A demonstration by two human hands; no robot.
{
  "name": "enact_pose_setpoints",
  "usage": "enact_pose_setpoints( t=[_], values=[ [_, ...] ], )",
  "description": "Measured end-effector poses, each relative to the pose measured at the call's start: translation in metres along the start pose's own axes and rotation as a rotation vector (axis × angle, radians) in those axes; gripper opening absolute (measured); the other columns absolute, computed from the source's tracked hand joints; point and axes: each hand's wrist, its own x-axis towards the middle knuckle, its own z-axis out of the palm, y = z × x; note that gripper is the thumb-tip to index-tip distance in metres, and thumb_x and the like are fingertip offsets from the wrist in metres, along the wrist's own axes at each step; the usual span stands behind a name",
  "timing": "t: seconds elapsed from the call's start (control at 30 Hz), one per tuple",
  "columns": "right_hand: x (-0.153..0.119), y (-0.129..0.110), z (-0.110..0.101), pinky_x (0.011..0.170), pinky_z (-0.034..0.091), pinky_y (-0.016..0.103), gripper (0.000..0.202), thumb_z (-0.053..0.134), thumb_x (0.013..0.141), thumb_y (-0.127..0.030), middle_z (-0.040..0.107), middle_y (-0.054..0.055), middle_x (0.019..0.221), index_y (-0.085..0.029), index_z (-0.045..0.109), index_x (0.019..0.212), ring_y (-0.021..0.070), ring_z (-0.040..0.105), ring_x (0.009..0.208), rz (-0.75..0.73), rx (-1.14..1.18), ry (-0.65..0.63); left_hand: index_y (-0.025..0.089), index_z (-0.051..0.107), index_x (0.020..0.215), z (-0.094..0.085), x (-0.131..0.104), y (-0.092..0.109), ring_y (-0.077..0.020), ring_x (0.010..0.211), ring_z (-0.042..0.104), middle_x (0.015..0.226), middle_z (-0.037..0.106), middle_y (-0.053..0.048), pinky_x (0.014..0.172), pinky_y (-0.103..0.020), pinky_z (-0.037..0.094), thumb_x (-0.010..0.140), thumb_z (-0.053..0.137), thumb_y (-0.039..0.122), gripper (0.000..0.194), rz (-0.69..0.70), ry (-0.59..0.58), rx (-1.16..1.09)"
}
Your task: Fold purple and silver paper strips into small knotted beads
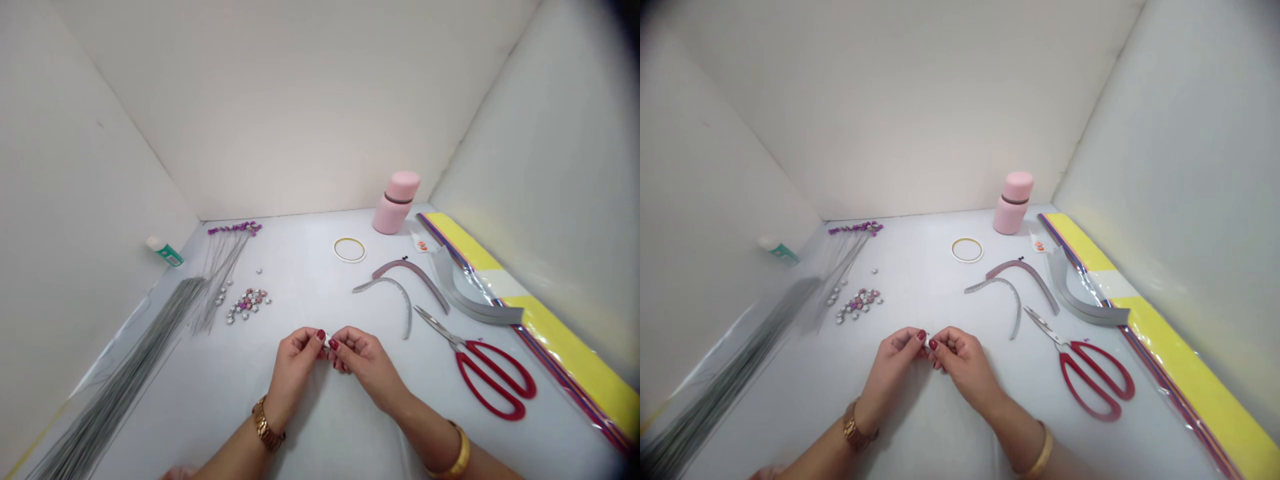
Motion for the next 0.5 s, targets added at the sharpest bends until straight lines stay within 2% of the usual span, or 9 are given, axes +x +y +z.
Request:
enact_pose_setpoints(
  t=[0.23,0.37,0.5],
  values=[
    [0.0006,-0.0006,-0.0030,0.046,0.032,0.020,0.027,0.057,0.077,-0.040,0.056,-0.002,0.057,-0.016,0.054,0.066,0.0075,0.045,0.046,0.018,0.072,-0.055,0.012,0.063,0.080,0.0032,0.0010,0.0056,-0.0128,0.056,0.053,0.060,0.057,-0.002,0.061,-0.028,0.042,0.079,0.054,0.032,0.022,-0.046,-0.131,-0.125],
    [0.0015,0.0016,-0.0035,0.046,0.032,0.020,0.026,0.057,0.077,-0.039,0.057,0.000,0.059,-0.015,0.053,0.068,0.0073,0.045,0.047,0.016,0.097,-0.044,0.010,0.066,0.076,0.0026,0.0018,0.0053,-0.0117,0.057,0.052,0.060,0.058,-0.003,0.059,-0.025,0.041,0.077,0.059,0.029,0.020,-0.068,-0.145,-0.163],
    [0.0011,0.0022,-0.0020,0.048,0.034,0.020,0.021,0.060,0.075,-0.034,0.054,-0.004,0.060,-0.019,0.054,0.089,0.0081,0.047,0.050,-0.031,0.105,0.022,0.011,0.066,0.078,0.0005,0.0028,-0.0011,-0.0106,0.059,0.053,0.065,0.061,-0.004,0.060,-0.023,0.041,0.073,0.063,0.028,0.018,-0.094,-0.102,-0.205]
  ],
)
